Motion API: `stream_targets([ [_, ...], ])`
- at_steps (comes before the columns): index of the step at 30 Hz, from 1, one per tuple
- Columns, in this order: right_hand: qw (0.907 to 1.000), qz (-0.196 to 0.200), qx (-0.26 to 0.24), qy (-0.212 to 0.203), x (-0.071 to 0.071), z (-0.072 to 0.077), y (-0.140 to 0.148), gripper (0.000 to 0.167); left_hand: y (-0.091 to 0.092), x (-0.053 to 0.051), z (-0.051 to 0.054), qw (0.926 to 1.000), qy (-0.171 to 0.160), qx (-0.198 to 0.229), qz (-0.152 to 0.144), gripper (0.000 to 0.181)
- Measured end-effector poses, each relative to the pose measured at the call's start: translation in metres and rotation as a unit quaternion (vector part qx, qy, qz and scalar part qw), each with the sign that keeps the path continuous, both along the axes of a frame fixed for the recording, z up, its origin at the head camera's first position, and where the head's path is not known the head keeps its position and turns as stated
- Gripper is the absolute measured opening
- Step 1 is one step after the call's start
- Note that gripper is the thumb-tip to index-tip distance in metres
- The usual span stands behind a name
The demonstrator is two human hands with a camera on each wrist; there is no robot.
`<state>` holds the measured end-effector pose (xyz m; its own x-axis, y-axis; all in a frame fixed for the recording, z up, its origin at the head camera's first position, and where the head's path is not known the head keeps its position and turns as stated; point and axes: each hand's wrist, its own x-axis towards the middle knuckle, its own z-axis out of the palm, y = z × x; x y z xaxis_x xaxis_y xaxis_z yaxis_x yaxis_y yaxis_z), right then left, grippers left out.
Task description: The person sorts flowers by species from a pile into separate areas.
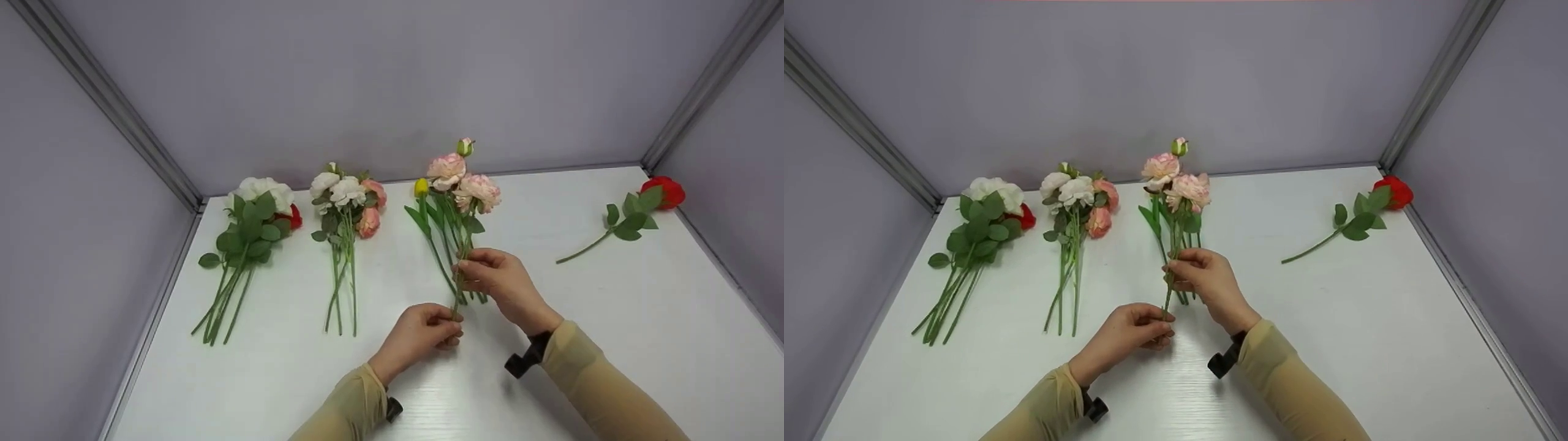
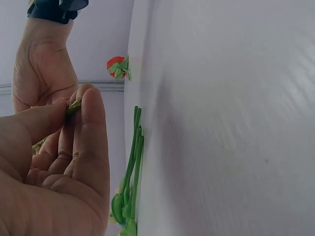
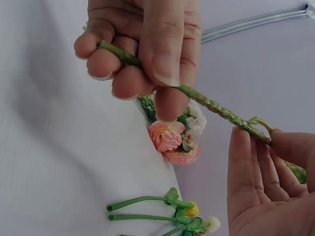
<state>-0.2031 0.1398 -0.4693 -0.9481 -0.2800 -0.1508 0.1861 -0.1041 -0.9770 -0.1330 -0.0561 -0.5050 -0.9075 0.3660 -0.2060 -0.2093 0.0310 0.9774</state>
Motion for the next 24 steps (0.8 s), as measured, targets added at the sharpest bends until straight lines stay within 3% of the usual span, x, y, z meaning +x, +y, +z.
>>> stream_targets([
  [5, 0.9998, -0.001, 0.017, -0.005, 0.0, -0.002, -0.002, 0.035, -0.002, 0.0, 0.0, 0.9993, 0.01, -0.035, 0.011, 0.022],
  [10, 0.9996, 0.001, 0.027, -0.006, 0.001, -0.005, -0.006, 0.035, -0.006, -0.001, -0.001, 0.9984, 0.027, -0.041, 0.028, 0.026],
  [18, 0.9997, 0.004, 0.022, -0.006, 0.002, -0.008, -0.011, 0.034, -0.01, -0.001, -0.003, 0.9946, 0.056, -0.082, 0.029, 0.018],
  [24, 0.9996, -0.006, 0.027, -0.008, 0.001, -0.01, -0.013, 0.032, -0.01, 0.001, -0.003, 0.9938, 0.05, -0.095, 0.032, 0.021],
])
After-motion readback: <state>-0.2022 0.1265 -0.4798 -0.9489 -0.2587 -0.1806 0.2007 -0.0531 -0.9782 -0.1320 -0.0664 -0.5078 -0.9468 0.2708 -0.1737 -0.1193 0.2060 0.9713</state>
